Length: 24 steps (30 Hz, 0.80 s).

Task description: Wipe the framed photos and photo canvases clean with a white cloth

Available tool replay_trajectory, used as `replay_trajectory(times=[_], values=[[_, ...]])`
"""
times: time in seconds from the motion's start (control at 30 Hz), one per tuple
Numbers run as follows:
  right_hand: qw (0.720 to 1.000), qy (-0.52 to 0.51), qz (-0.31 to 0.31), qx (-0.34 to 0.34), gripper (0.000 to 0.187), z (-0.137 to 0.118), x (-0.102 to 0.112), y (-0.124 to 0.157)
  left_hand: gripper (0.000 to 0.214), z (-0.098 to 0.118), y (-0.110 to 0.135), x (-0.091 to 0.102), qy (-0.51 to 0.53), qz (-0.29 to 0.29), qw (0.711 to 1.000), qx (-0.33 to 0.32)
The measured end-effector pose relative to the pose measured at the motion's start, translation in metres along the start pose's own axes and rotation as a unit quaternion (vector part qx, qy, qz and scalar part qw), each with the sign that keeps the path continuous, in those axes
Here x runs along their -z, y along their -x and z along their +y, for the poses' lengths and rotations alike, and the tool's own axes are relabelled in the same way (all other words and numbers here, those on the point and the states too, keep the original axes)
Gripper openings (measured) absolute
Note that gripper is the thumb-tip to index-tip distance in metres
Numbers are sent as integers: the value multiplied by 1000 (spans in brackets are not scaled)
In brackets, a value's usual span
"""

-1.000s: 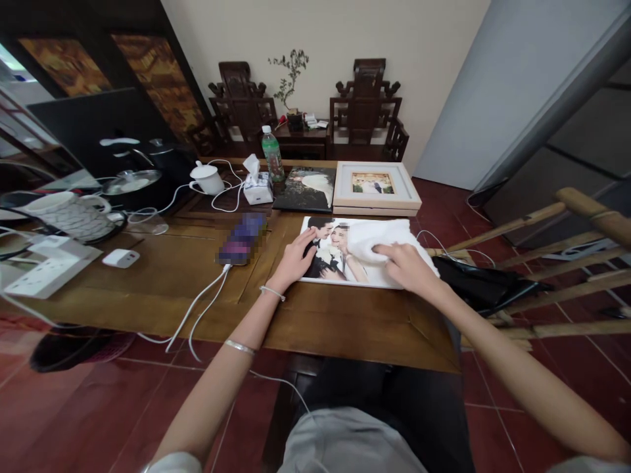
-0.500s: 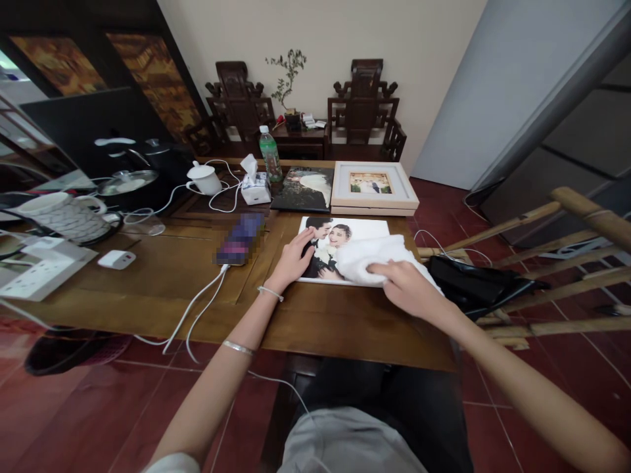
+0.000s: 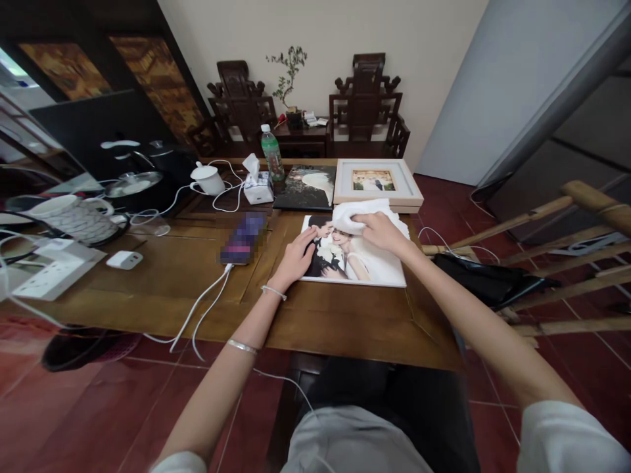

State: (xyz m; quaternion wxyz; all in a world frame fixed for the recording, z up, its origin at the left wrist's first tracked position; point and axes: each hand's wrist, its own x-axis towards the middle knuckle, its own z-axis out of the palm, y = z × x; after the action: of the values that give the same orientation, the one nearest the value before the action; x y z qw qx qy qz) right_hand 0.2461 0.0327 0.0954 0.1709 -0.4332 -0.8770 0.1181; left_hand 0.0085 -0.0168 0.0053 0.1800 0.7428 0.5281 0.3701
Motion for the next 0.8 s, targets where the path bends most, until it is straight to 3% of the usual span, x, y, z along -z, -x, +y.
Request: replay_trajectory(times=[0.2,0.33,0.43,0.57,0.8], values=[[998,0,-57,-4,52,-43,-2,66,44,0,-1,-1,1,2,1000,-6],[995,11,-90,35,55,-73,-2,113,45,1,-1,-2,-4,1,1000,-3],[991,15,-122,61,54,-84,-1,129,45,2,-1,-1,-9,-1,1000,-3],[990,40,-128,32,54,-80,1,114,45,4,-1,0,-5,2,1000,-3],[997,33,-64,3,50,-43,-1,29,44,1,0,-2,-7,2,1000,2]])
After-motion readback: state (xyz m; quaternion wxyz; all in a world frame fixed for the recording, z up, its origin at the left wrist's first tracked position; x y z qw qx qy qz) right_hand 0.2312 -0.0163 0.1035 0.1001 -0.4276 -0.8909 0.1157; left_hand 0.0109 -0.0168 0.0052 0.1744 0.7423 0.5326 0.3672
